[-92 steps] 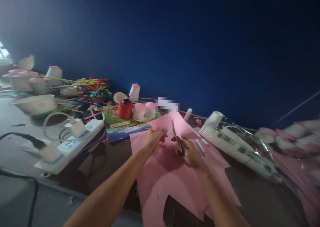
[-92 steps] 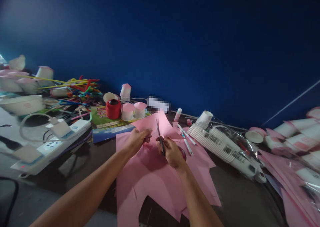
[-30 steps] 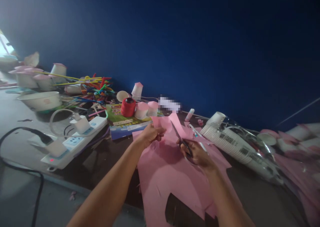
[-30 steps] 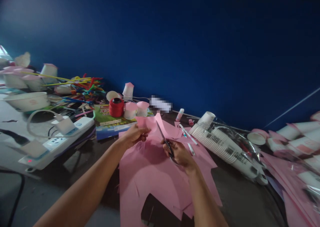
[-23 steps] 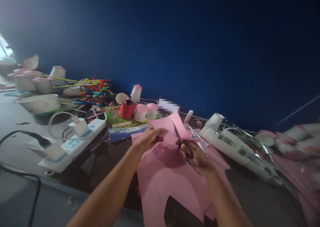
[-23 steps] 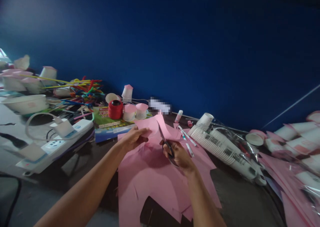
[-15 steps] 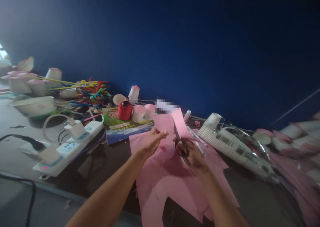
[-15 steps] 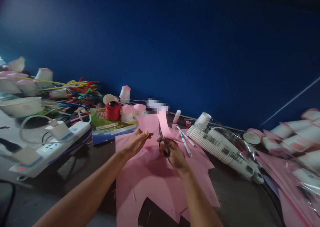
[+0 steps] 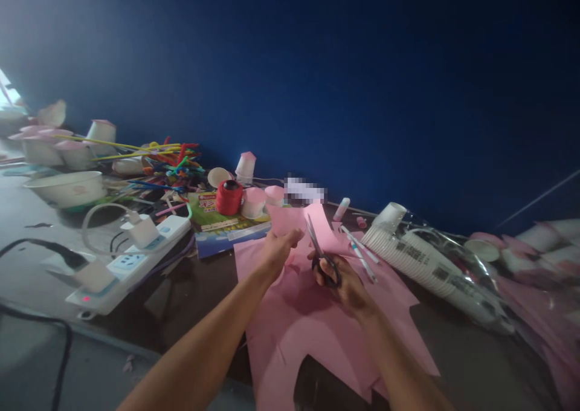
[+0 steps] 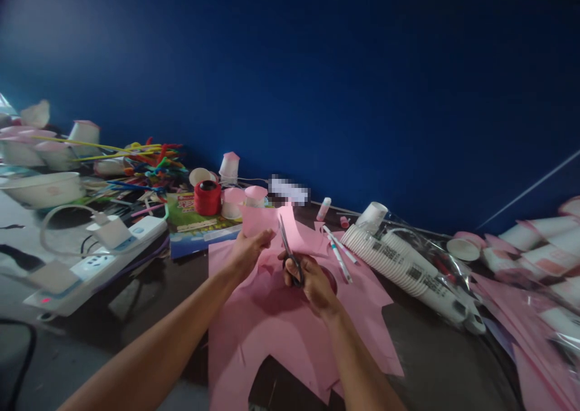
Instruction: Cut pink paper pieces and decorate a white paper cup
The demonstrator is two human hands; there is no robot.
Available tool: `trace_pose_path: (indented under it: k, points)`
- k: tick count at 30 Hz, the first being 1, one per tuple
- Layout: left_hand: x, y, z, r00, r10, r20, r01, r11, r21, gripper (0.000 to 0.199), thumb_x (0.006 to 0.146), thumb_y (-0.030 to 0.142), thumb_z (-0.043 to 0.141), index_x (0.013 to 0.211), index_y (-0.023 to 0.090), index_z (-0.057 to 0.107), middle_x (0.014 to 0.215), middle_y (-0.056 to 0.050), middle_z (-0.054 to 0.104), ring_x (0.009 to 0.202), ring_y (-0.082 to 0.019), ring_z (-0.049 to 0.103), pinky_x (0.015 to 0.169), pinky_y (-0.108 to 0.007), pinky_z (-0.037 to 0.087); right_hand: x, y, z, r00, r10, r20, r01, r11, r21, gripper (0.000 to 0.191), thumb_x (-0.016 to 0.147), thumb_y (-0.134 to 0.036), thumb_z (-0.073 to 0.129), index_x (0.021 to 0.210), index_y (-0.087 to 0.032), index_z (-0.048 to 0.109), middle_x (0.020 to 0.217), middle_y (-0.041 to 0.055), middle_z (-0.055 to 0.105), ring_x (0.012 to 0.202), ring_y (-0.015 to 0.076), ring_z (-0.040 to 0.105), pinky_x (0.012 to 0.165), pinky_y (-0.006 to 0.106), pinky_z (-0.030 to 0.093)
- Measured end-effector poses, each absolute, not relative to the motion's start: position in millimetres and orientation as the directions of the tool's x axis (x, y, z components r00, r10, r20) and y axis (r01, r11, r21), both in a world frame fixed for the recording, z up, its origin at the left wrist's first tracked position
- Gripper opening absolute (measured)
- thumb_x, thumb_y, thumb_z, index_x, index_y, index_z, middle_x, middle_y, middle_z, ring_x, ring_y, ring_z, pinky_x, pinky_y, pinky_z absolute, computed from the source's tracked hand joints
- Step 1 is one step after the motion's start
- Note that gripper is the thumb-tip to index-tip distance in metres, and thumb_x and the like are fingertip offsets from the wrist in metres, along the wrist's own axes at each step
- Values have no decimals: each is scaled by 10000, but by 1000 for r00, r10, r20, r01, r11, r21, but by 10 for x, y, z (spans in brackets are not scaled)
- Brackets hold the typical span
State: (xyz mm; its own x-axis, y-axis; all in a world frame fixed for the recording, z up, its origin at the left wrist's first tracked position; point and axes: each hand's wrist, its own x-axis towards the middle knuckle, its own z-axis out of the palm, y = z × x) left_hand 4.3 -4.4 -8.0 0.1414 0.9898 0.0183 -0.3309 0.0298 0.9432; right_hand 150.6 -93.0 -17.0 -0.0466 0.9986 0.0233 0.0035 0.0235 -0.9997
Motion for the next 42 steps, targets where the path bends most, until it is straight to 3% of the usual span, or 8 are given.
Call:
trace_pose_path:
  k: [8, 14, 18, 24, 30, 34, 42]
  points:
    - [4, -15, -52, 259, 966, 16, -452, 107, 885, 213, 641, 267, 742, 648, 155, 561, 586, 27, 498, 541, -93, 432, 566, -266, 370, 1531, -933, -146, -35, 999, 30, 33, 31, -999, 490, 833, -603, 601, 1017, -152, 654, 615, 2, 548, 598, 143, 435, 570, 283, 283]
    - [0, -28, -55, 281, 959, 17, -363, 90, 927, 241, 657, 257, 713, 564, 161, 513, 556, 31, 450, 542, -87, 399, 567, -258, 353, 1512, -951, -13, -96, 987, -129, -420, -157, -894, 587, 770, -708, 555, 910, -156, 695, 513, -25, 445, 499, 123, 358, 526, 263, 283]
    - [11, -39, -57, 286, 958, 27, -399, 94, 912, 227, 657, 262, 707, 584, 164, 515, 586, 33, 457, 554, -87, 398, 562, -253, 345, 1569, -950, 102, -105, 978, -181, -518, -209, -830, 601, 769, -737, 507, 881, -181, 708, 478, -60, 342, 454, 117, 305, 566, 295, 364]
    - [16, -17, -64, 334, 942, 14, -387, 124, 914, 264, 676, 265, 704, 551, 165, 494, 558, 42, 424, 543, -84, 372, 545, -252, 325, 1497, -973, 12, -118, 988, -97, -326, -131, -936, 528, 802, -659, 578, 963, -166, 681, 596, 9, 550, 564, 130, 438, 551, 248, 304]
    - [5, 14, -109, 376, 926, -25, -468, 213, 857, 251, 662, 278, 753, 593, 153, 547, 581, 38, 468, 561, -84, 423, 574, -249, 373, 1455, -988, 11, -73, 996, -46, -64, -51, -997, 519, 845, -641, 548, 1035, -166, 638, 622, -9, 562, 536, 112, 406, 518, 247, 261]
    - [-2, -10, -114, 427, 896, -119, -460, 328, 825, 228, 615, 270, 801, 660, 127, 628, 633, 9, 551, 597, -93, 502, 628, -255, 430, 1463, -966, 54, -13, 999, 32, 210, 34, -977, 501, 846, -629, 556, 1025, -166, 634, 637, -9, 578, 579, 133, 459, 565, 266, 328]
    - [28, -61, -93, 496, 851, -170, -452, 421, 787, 191, 577, 196, 804, 668, 118, 655, 651, -10, 593, 606, -100, 545, 599, -242, 434, 1460, -914, -4, 8, 999, 54, 203, 51, -978, 511, 836, -627, 565, 1043, -161, 602, 636, -19, 543, 595, 137, 464, 566, 274, 348]
